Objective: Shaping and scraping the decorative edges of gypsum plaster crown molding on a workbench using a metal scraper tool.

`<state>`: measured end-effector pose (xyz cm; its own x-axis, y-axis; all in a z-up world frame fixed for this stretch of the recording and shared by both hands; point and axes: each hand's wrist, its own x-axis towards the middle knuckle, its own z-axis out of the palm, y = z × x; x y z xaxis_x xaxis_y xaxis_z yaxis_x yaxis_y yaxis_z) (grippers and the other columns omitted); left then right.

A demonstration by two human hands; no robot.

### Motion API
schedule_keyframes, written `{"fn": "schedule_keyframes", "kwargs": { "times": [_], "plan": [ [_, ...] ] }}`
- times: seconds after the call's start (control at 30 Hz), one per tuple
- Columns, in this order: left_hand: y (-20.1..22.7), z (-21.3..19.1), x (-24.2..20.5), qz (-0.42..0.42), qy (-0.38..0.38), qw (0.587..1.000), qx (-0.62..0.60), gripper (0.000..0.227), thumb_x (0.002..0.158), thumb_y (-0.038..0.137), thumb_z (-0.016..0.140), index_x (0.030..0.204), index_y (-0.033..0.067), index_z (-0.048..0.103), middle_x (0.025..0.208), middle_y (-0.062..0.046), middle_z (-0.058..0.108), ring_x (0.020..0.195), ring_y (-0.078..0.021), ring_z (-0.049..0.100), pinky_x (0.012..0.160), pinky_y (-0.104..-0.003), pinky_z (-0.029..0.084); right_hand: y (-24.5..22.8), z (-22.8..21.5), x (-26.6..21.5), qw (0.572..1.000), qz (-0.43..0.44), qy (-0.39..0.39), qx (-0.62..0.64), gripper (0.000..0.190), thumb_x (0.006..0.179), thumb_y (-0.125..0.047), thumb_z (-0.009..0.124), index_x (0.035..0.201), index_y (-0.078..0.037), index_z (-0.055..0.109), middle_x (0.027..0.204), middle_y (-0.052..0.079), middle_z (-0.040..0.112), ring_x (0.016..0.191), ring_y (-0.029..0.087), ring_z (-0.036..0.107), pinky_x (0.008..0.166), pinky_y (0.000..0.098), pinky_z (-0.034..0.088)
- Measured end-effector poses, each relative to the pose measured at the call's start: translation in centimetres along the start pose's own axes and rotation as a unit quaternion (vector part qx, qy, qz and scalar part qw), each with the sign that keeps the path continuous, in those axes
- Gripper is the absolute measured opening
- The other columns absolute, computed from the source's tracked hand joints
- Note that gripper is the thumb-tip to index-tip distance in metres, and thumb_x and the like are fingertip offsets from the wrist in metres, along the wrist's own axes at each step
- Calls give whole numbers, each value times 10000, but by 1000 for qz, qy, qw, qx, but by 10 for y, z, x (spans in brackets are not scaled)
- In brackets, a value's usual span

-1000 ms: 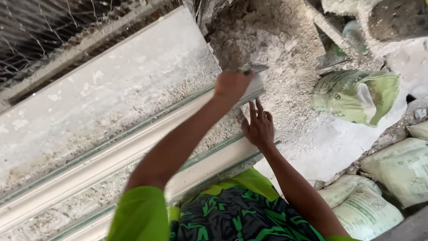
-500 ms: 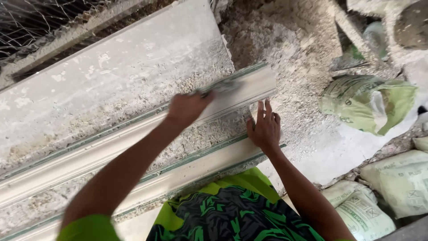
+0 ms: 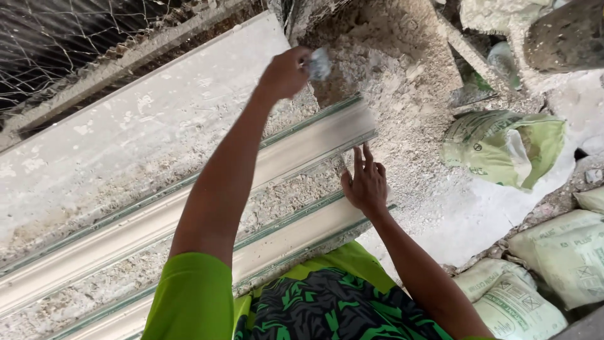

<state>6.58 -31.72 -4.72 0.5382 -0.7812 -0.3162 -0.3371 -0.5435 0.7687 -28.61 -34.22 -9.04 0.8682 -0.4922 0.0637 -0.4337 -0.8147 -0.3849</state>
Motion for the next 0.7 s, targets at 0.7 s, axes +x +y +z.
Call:
{"fn": "schedule_keyframes", "kwargs": {
  "times": [0.7],
  "plan": [
    [-30,38,-26,199,151,811,529,408,883,154,613,1284,230,616,1524,-3,532,996,-223,721,558,-368,585,2,3,-1,999,29,-27,-6,666,1023,-394,457,1563,-13,366,1601,269,375,1183,328,617,1067,482,400]
  ]
}}
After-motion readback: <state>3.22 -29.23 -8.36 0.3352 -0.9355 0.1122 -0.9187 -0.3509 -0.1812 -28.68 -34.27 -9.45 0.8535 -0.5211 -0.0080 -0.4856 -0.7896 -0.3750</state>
